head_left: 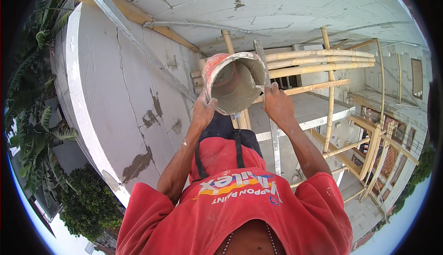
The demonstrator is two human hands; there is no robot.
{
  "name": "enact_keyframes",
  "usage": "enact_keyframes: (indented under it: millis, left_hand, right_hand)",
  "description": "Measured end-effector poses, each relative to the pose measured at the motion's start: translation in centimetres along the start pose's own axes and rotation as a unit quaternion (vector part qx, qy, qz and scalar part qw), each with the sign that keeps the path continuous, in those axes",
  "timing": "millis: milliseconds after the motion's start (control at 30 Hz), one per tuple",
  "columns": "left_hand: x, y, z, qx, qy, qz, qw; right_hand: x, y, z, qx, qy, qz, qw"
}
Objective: The person applies mortar to a wall with a trowel, positions a concrete block on top, and secures it by hammering a metal rod through the block into the structure.
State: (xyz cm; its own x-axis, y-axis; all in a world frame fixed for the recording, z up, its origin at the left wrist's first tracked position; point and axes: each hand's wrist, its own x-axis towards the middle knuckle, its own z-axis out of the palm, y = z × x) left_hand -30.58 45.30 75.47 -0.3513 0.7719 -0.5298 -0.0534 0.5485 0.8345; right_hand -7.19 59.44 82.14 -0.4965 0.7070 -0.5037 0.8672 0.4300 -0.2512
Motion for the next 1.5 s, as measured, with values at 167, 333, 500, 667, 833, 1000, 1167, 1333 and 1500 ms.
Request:
enact_keyframes:
  millis: [167, 333, 500, 667, 833, 1000, 1167, 1333, 1500]
  left_hand:
    - [-2.1, 5.3, 2.0, 0.071, 0.022, 0.058, 0.996]
    - [-1.9, 5.1, -0.4, 0.081, 0.037, 0.036, 0.995]
    - [-1.7, 5.0, -2.4, 0.005, 0.059, 0.112, 0.992]
    - [-1.9, 3.6, -3.7, -0.094, 0.044, 0.039, 0.994]
    - [-1.6, 1.3, -2.6, -0.172, 0.01, 0.018, 0.985]
    - [-0.5, 2.2, -0.1, -0.274, 0.028, -0.002, 0.961]
    - [2.8, 2.8, 0.1, -0.443, 0.066, 0.009, 0.894]
    - [4.7, -0.5, -1.7, -0.492, 0.116, -0.014, 0.863]
    - [3.5, -5.7, -1.4, -0.499, 0.13, -0.083, 0.853]
  right_hand:
    - [-0.3, -2.2, -0.1, -0.105, 0.043, -0.074, 0.991]
    - [-0.3, -3.3, 0.3, 0.033, 0.008, -0.125, 0.992]
    - [0.3, -4.5, 1.7, 0.193, 0.026, -0.125, 0.973]
    - [0.1, -6.6, 1.0, 0.237, 0.039, -0.128, 0.962]
    - [0.3, -8.8, 1.7, 0.299, 0.035, -0.09, 0.949]
    - [1.3, -10.0, 3.4, 0.373, 0.098, -0.072, 0.92]
    - [3.0, -9.3, 2.1, 0.425, 0.014, -0.032, 0.904]
    - [7.7, -8.1, -2.2, 0.297, 0.02, -0.131, 0.946]
    - [18.7, -9.0, -7.0, 0.211, -0.054, -0.122, 0.968]
